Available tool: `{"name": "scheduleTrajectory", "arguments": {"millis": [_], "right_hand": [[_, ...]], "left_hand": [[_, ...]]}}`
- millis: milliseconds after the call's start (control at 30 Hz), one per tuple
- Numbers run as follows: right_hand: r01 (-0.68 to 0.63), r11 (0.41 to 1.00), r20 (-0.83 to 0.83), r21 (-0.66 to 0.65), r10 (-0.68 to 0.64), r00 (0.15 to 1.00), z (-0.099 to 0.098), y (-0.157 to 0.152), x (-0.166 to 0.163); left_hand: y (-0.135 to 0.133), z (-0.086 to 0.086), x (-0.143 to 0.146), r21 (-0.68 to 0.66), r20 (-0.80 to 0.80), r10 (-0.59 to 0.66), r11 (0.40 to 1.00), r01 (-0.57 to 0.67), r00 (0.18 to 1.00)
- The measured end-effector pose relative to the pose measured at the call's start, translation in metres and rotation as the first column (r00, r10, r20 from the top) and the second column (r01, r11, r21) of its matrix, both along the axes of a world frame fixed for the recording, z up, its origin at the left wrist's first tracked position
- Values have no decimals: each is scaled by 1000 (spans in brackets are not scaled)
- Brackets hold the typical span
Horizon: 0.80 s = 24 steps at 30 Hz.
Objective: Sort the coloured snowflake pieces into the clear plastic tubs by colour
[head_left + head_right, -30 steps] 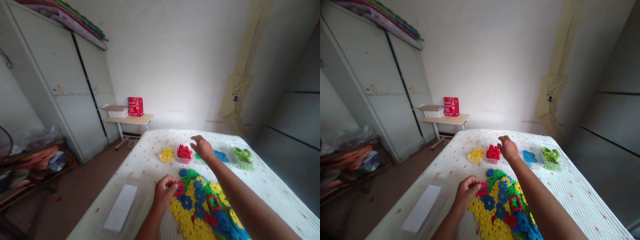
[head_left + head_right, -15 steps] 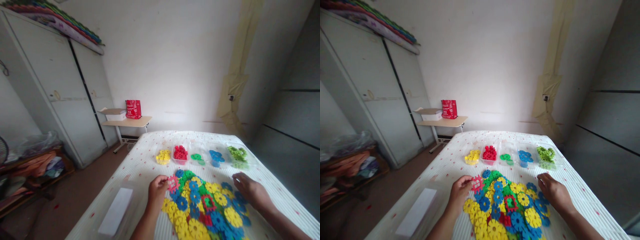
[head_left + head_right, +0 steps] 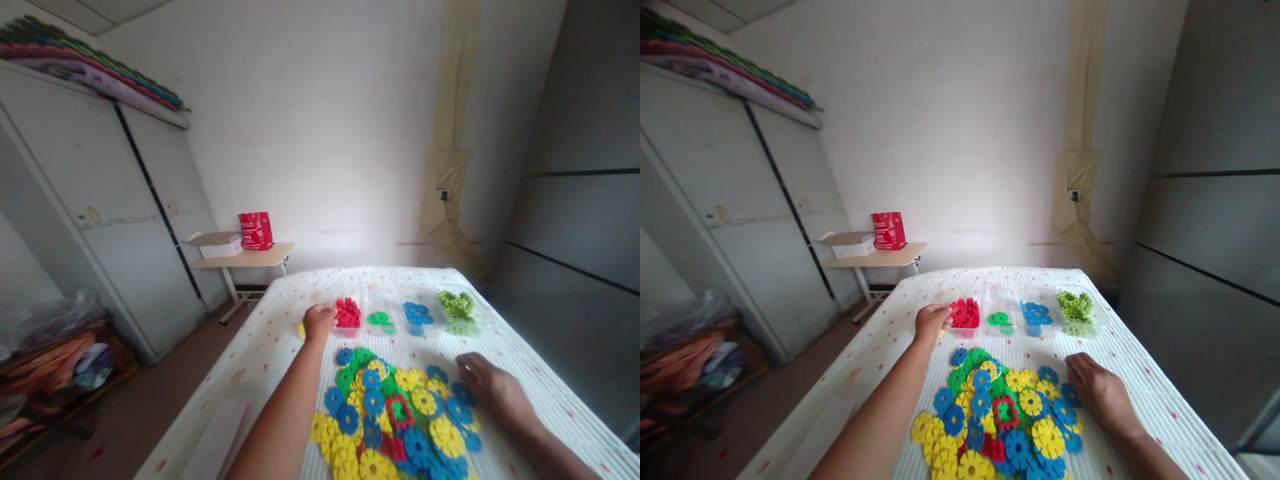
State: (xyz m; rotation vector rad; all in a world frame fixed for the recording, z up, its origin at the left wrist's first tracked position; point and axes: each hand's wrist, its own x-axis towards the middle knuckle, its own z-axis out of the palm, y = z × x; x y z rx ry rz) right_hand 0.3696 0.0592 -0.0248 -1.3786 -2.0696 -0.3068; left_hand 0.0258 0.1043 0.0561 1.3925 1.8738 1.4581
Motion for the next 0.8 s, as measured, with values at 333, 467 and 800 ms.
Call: {"name": "scheduleTrajectory", "arguments": {"millis": [333,467,800], "right_hand": [[-18,998,3,-59,18,1000,2,-1,-5],[-27,996,-6,-86,27,1000,4,-2,-9],[-326,859,-90,-395,317,944,51,-39,-69]], "left_hand": [[-25,-15,-11,9,-30,-30,999,31,999],[-59,-38,-17,-2,-55,-44,999,44,998],[-95,-81,-34,41,-134,-4,999,9,991]]}}
